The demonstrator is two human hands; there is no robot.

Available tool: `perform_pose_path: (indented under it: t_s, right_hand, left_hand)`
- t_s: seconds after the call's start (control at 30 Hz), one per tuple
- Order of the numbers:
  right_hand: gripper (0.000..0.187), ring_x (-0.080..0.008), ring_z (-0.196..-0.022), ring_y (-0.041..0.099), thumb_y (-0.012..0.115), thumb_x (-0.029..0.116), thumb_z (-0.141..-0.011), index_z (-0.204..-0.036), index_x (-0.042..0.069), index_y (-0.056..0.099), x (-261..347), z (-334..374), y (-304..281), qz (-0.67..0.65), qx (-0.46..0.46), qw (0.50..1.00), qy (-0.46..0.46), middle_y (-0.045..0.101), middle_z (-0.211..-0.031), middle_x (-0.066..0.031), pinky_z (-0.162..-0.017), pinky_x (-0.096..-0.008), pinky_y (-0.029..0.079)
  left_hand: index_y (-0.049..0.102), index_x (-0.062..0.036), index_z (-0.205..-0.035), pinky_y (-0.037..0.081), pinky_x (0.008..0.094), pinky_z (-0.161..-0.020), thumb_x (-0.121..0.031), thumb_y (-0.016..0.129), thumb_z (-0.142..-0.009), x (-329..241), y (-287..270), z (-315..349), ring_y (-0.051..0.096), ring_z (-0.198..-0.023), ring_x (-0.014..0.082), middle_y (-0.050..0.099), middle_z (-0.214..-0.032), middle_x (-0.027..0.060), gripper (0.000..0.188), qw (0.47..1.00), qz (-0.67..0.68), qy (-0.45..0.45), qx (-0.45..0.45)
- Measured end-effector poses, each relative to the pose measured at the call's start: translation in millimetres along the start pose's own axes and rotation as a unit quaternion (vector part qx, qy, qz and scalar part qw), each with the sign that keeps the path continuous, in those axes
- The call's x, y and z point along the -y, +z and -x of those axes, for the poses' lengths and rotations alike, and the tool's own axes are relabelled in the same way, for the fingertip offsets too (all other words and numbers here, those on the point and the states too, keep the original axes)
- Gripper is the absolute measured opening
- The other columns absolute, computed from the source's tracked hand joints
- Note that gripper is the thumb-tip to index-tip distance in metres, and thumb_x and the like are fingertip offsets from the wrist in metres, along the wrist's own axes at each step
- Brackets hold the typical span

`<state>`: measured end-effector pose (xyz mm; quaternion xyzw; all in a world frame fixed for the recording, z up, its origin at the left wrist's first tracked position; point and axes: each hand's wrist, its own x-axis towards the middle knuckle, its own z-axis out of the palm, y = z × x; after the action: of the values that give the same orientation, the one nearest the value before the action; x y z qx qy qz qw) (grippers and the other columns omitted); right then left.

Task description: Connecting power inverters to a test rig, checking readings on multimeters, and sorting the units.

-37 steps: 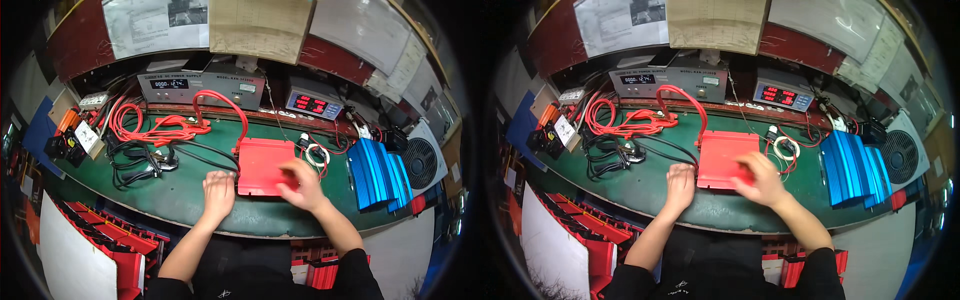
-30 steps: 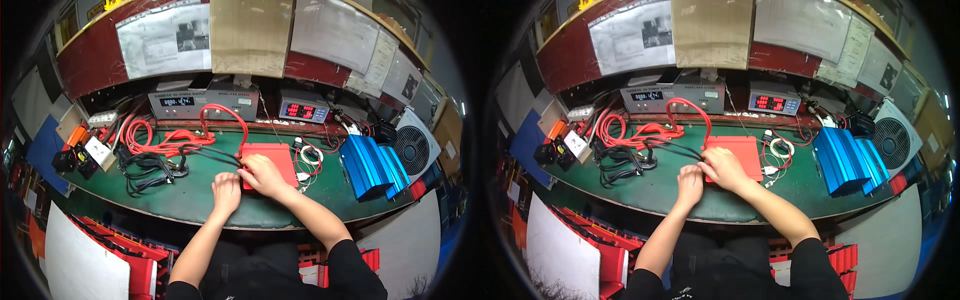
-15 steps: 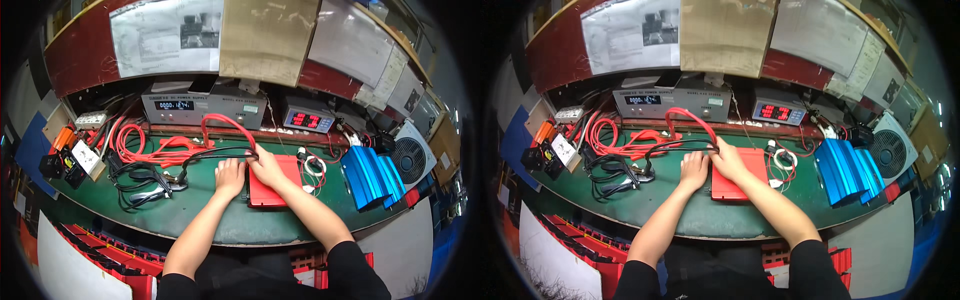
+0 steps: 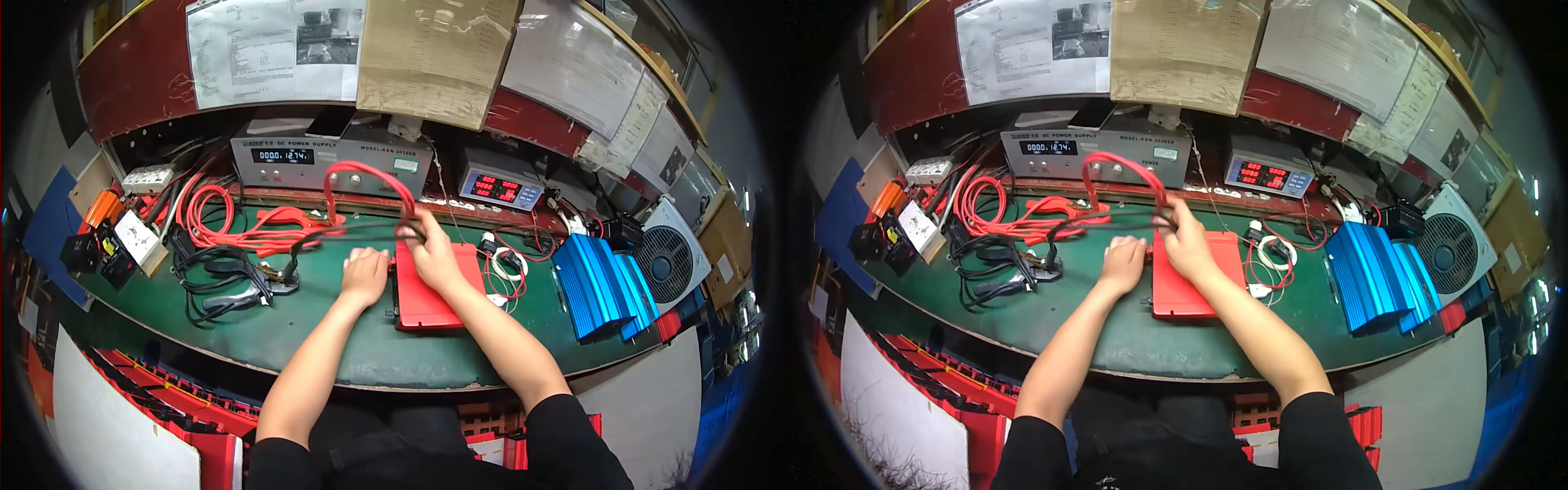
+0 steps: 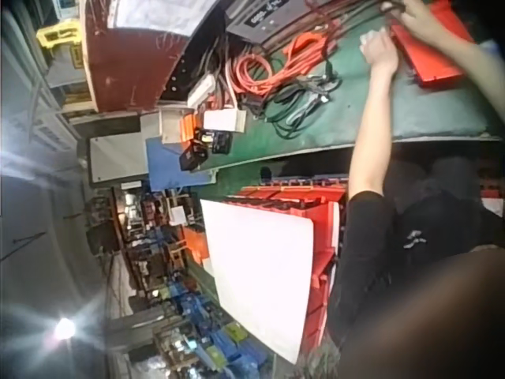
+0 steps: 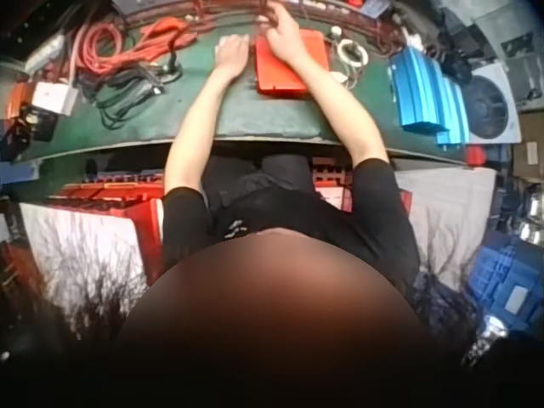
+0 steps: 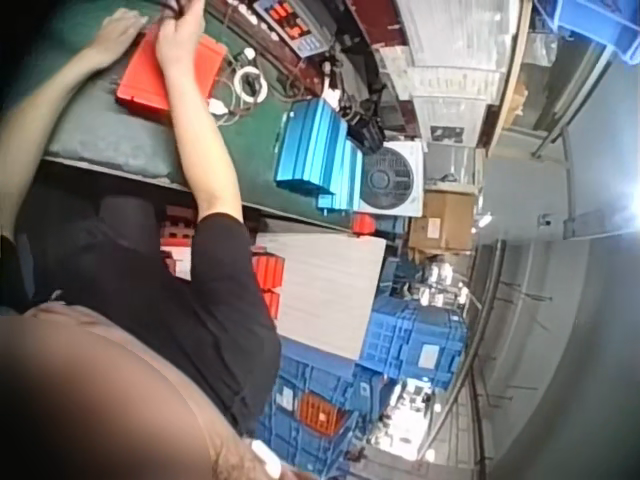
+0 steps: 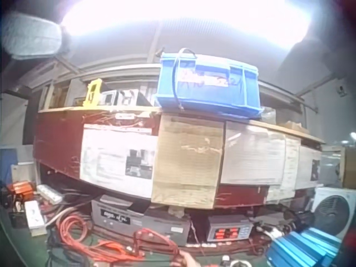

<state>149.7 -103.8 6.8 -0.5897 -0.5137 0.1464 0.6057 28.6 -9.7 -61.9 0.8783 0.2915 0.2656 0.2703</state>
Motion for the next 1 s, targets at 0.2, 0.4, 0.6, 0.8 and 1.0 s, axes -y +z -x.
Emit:
perform_pose_path:
  t_s: [0.2,0.4,0.6,0.8,1.0]
  right_hand:
    - [0.073,-0.0144,-0.090,0.060,0.060,0.009,-0.095,-0.156,0.005,0.021,20.5,23.3,3.3,-0.008,0.047,0.998,-0.048,0.063,-0.111,-0.0083,-0.087,-0.0289,0.049]
    - [0.063,-0.0359,-0.127,0.052,0.070,0.026,-0.086,-0.142,0.004,0.049,74.2,93.7,-64.6,0.246,0.277,0.919,-0.133,0.055,-0.137,-0.0172,-0.109,-0.0431,0.040]
    - [0.053,-0.0339,-0.122,0.059,0.067,0.002,-0.072,-0.125,0.005,0.063,27.6,116.4,-78.7,0.468,0.151,0.839,-0.232,0.062,-0.130,-0.0162,-0.098,-0.0428,0.050]
    - [0.038,-0.0277,-0.129,0.055,0.047,0.000,-0.092,-0.127,-0.003,0.061,53.0,137.2,-67.1,0.309,0.026,0.947,-0.089,0.060,-0.136,-0.0168,-0.108,-0.0359,0.041]
    - [0.044,-0.0228,-0.122,0.057,0.046,0.029,-0.106,-0.138,0.000,0.048,64.3,204.0,-88.1,-0.371,-0.190,0.889,0.192,0.055,-0.138,-0.0150,-0.105,-0.0390,0.045]
  left_hand:
    - [0.062,-0.0015,-0.100,0.044,0.0484,-0.087,-0.024,0.046,-0.098,46.1,-7.2,5.1,0.057,-0.095,0.0396,0.062,-0.096,0.0189,0.028,0.982,-0.105,0.131,-0.089]
    - [0.059,-0.0021,-0.098,0.039,0.0499,-0.099,-0.011,0.056,-0.086,-21.8,-83.1,175.5,0.052,-0.111,0.0405,0.058,-0.112,0.0191,0.015,0.968,-0.112,-0.033,-0.224]
    - [0.061,-0.0052,-0.103,0.037,0.0481,-0.103,-0.012,0.062,-0.081,-48.9,-62.3,274.0,0.049,-0.119,0.0367,0.056,-0.126,0.0169,0.022,0.978,0.031,0.010,-0.207]
    - [0.053,0.0006,-0.127,0.048,0.0389,-0.097,-0.007,0.058,-0.095,-98.4,-55.8,243.9,0.061,-0.112,0.0303,0.057,-0.128,0.0171,0.033,0.934,0.357,0.022,-0.017]
    - [0.020,-0.0029,-0.155,0.022,0.0521,-0.118,-0.036,0.070,-0.084,-129.6,-45.6,209.4,0.016,-0.149,0.0429,0.013,-0.161,0.0236,0.093,0.959,0.244,0.131,-0.064]
